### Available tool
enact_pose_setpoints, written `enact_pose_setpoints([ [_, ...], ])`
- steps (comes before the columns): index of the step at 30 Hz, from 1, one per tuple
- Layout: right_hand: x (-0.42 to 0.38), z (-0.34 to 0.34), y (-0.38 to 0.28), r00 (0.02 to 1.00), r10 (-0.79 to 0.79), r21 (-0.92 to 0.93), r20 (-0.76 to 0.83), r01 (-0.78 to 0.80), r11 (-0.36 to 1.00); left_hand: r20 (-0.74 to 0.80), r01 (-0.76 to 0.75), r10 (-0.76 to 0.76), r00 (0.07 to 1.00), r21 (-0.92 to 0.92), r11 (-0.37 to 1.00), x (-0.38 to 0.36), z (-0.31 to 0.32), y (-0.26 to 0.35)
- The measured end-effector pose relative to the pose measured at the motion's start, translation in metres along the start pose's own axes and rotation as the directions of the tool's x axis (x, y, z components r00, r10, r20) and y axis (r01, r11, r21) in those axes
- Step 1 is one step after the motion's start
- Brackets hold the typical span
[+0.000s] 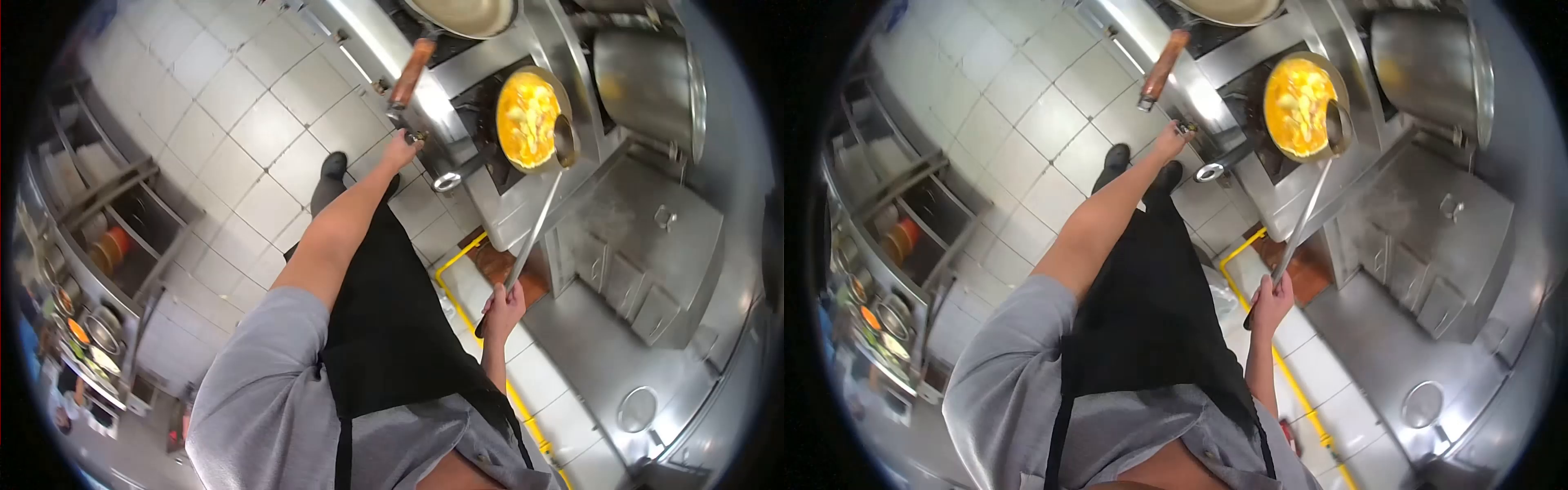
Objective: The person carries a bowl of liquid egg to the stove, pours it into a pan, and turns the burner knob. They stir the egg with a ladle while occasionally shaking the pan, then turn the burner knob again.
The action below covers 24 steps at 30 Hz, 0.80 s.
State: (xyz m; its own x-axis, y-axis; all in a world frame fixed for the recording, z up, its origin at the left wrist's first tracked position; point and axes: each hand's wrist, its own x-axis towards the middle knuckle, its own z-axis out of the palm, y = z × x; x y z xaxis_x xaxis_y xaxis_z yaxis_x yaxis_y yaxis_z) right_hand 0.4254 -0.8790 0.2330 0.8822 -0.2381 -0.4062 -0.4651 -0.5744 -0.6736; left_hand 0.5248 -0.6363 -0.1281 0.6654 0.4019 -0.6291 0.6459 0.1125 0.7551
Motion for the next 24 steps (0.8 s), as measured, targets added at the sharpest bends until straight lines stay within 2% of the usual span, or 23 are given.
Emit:
enact_pose_setpoints([
  [1, 0.002, 0.002, -0.003, 1.0, -0.012, -0.033, 0.018, 0.013, 0.999, -0.013, 0.021, -0.021, 1.0, -0.031, 0.999, 0.003, 0.001, 0.002],
  [3, 0.003, 0.004, -0.008, 1.0, 0.003, -0.076, -0.02, -0.005, 0.997, 0.085, -0.036, 0.04, 0.996, -0.049, 0.998, 0.005, 0.002, 0.003],
  [7, 0.012, 0.0, -0.002, 1.0, -0.013, -0.059, 0.028, 0.015, 0.998, 0.087, 0.021, -0.009, 0.996, -0.133, 0.991, 0.002, 0.007, 0.003],
  [9, 0.013, 0.002, -0.007, 1.0, -0.007, -0.087, 0.028, 0.01, 0.996, -0.056, -0.107, 0.098, 0.994, -0.179, 0.978, -0.009, 0.004, 0.006],
  [13, 0.019, -0.001, -0.005, 0.999, -0.027, -0.11, 0.032, 0.03, 0.993, -0.069, -0.171, 0.159, 0.985, -0.228, 0.958, -0.014, 0.009, 0.003],
  [15, 0.022, -0.004, -0.006, 0.999, -0.018, -0.113, 0.044, 0.023, 0.993, -0.132, -0.267, 0.243, 0.961, -0.216, 0.939, -0.014, 0.011, 0.001],
  [24, 0.033, -0.012, 0.001, 0.998, -0.009, -0.061, 0.069, 0.013, 0.998, -0.143, -0.253, 0.222, 0.964, -0.26, 0.932, -0.018, 0.011, 0.004],
])
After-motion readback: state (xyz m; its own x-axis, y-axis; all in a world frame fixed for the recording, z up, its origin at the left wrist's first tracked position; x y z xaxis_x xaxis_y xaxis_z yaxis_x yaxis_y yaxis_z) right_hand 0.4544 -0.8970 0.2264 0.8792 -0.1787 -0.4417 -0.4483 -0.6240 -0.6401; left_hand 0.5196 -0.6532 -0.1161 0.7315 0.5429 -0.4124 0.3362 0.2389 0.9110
